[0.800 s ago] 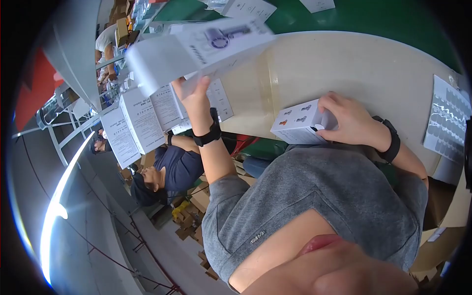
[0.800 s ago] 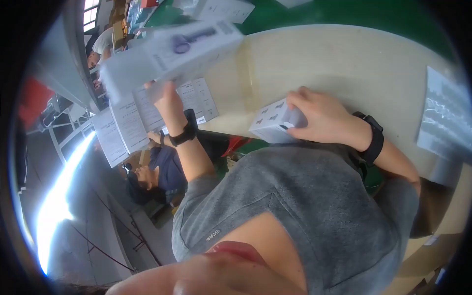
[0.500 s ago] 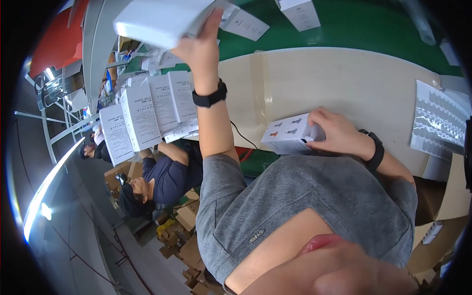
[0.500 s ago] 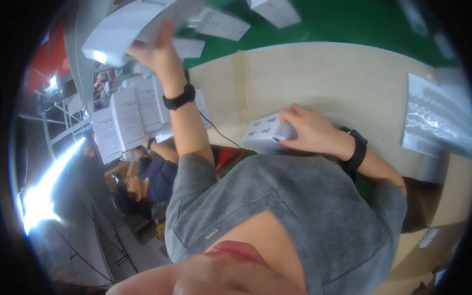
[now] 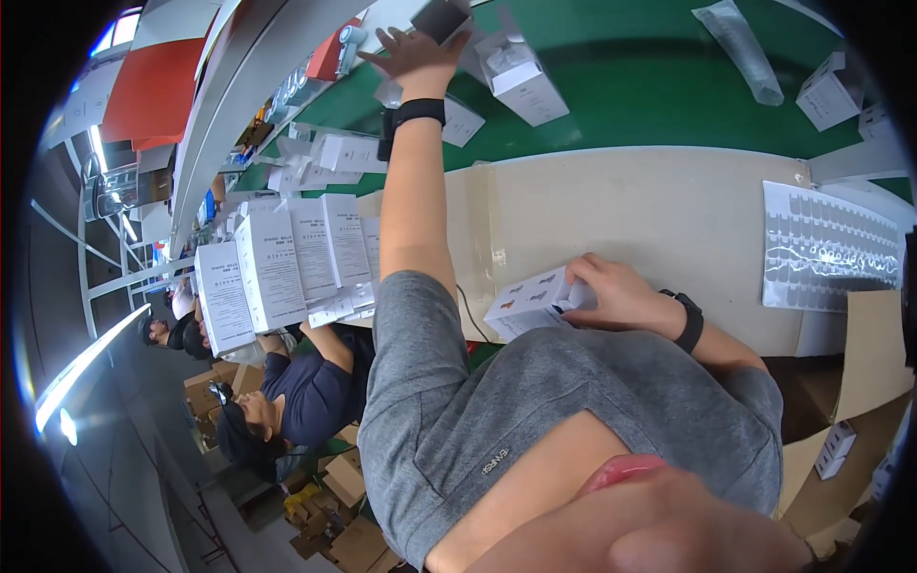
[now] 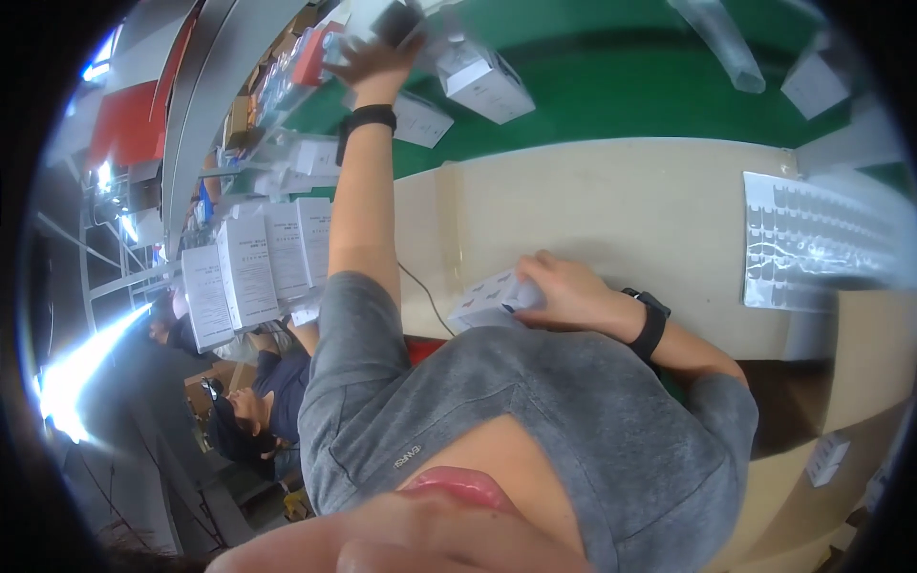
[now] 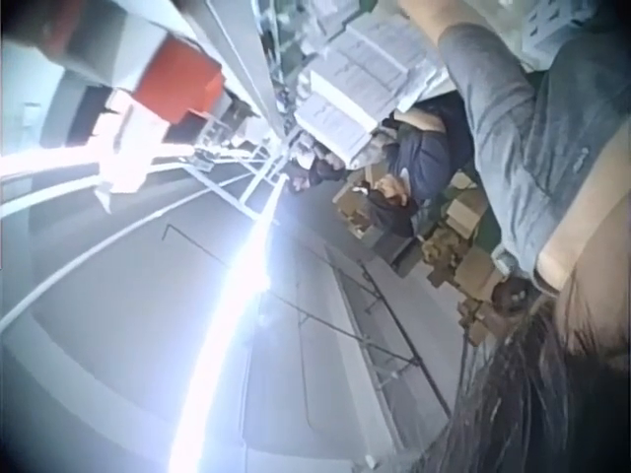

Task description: The person packages handheld fans by hand, placing each fan and its charging cable into a box. They then fold the box flaps closed and set the completed package aside on the table before repeating the process.

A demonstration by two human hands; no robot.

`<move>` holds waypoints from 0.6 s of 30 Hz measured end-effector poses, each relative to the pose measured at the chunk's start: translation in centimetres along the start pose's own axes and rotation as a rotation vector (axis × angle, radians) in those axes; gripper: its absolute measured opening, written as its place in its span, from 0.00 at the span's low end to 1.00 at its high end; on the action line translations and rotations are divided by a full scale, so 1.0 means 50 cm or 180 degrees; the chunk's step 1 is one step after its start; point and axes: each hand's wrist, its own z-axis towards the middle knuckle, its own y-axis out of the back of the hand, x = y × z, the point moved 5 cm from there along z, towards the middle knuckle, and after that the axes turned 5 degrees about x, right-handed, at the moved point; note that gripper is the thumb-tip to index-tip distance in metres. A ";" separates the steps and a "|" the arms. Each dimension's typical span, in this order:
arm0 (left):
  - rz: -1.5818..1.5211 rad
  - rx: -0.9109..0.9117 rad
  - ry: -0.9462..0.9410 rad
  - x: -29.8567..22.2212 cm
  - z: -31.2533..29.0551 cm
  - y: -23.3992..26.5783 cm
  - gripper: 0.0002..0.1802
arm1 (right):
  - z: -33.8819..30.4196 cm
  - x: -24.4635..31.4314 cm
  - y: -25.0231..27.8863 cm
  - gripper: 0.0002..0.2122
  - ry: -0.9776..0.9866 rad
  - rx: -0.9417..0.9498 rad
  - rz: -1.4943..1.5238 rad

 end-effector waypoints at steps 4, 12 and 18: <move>0.0211 0.1007 -0.0325 0.008 -0.016 0.003 0.38 | -0.007 -0.005 0.001 0.19 -0.0078 -0.0036 0.0061; -0.4350 0.1929 -0.1168 -0.051 -0.290 0.319 0.40 | 0.008 0.008 0.011 0.15 0.0355 -0.0266 -0.0090; -0.5585 0.3834 -0.0036 -0.057 -0.576 0.399 0.42 | 0.042 0.074 -0.019 0.12 0.0006 0.0766 0.2848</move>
